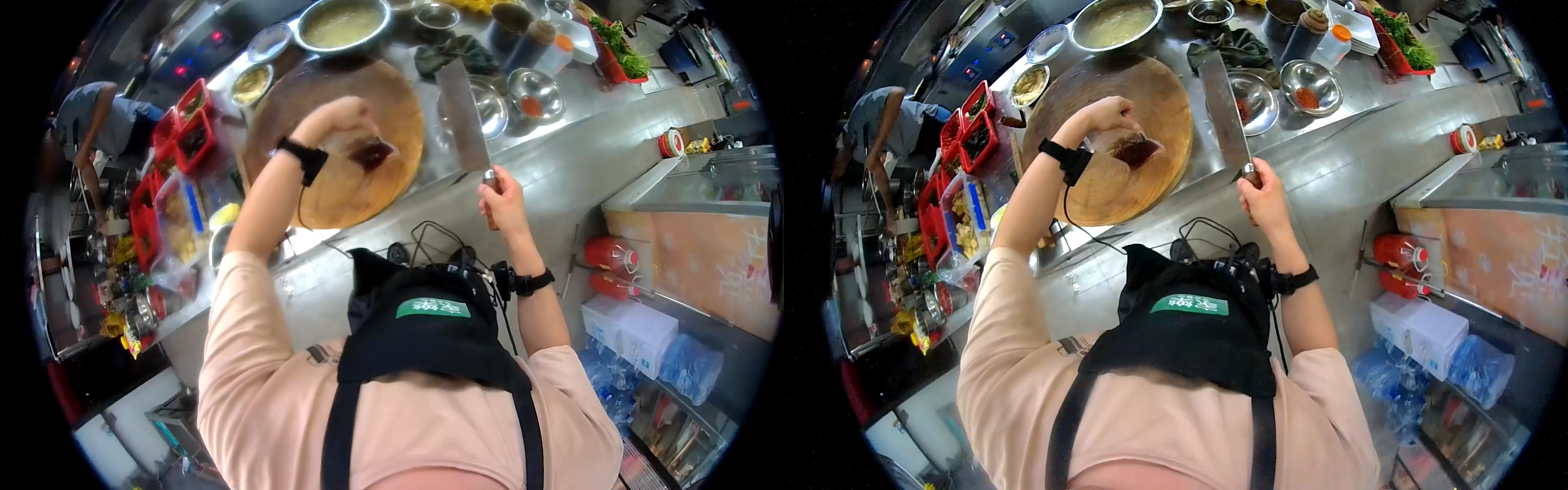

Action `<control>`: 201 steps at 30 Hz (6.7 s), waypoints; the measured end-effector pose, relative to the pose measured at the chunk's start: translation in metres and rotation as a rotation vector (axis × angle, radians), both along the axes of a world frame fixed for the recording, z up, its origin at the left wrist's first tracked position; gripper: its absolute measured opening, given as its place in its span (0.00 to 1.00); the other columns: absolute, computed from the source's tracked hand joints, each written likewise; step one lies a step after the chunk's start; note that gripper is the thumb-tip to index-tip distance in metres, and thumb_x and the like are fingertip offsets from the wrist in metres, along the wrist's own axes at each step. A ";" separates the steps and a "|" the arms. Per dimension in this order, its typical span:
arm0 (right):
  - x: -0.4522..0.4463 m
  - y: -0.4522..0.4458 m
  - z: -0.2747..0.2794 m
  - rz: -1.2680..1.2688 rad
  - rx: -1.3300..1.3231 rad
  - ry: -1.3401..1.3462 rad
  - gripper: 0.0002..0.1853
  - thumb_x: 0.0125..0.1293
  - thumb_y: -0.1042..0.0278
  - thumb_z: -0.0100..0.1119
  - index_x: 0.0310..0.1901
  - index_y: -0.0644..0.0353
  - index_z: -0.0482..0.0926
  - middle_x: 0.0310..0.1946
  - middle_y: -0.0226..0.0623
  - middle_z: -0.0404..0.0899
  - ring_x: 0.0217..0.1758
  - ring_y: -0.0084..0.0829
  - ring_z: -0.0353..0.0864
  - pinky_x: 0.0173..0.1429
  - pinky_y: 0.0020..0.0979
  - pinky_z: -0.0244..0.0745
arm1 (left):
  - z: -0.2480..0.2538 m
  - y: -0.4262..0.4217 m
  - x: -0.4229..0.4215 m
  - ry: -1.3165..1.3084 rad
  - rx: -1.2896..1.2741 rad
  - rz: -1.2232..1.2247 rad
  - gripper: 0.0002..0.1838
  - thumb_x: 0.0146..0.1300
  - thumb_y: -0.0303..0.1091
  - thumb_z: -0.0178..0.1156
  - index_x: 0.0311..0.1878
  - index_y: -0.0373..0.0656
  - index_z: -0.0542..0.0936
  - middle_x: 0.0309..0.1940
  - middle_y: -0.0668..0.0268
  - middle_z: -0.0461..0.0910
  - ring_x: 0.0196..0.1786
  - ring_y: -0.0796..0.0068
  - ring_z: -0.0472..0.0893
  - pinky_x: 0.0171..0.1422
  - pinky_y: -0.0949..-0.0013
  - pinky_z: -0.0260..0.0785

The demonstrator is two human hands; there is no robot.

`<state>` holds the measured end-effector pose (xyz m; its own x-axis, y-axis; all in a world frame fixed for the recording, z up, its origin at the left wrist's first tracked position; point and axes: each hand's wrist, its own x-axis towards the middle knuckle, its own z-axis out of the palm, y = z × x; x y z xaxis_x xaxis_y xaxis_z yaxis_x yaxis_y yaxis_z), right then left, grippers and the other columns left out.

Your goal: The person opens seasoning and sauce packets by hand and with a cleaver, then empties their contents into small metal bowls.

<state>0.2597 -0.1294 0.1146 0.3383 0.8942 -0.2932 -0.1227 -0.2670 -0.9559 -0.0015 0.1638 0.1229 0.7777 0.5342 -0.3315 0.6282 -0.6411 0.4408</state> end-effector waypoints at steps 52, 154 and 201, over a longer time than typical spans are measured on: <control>-0.144 0.024 -0.142 -0.159 0.219 -0.279 0.24 0.66 0.70 0.57 0.63 0.64 0.66 0.46 0.53 0.78 0.45 0.48 0.81 0.51 0.40 0.76 | -0.117 -0.143 0.039 -0.273 0.184 0.405 0.09 0.69 0.37 0.53 0.38 0.41 0.75 0.37 0.52 0.82 0.41 0.46 0.80 0.42 0.48 0.71; -0.031 0.055 0.008 0.821 0.349 -0.026 0.17 0.70 0.62 0.59 0.55 0.63 0.79 0.51 0.35 0.82 0.57 0.25 0.76 0.63 0.29 0.69 | 0.078 -0.182 0.014 -0.551 -0.219 -0.120 0.06 0.68 0.28 0.57 0.37 0.34 0.74 0.33 0.55 0.75 0.38 0.57 0.76 0.45 0.63 0.68; 0.118 0.073 -0.003 0.338 0.439 -0.236 0.04 0.66 0.74 0.57 0.36 0.66 0.77 0.29 0.41 0.78 0.33 0.30 0.77 0.41 0.31 0.71 | 0.015 -0.163 0.218 -0.811 -0.321 0.714 0.03 0.66 0.27 0.56 0.37 0.37 0.76 0.27 0.67 0.77 0.29 0.81 0.75 0.32 0.74 0.66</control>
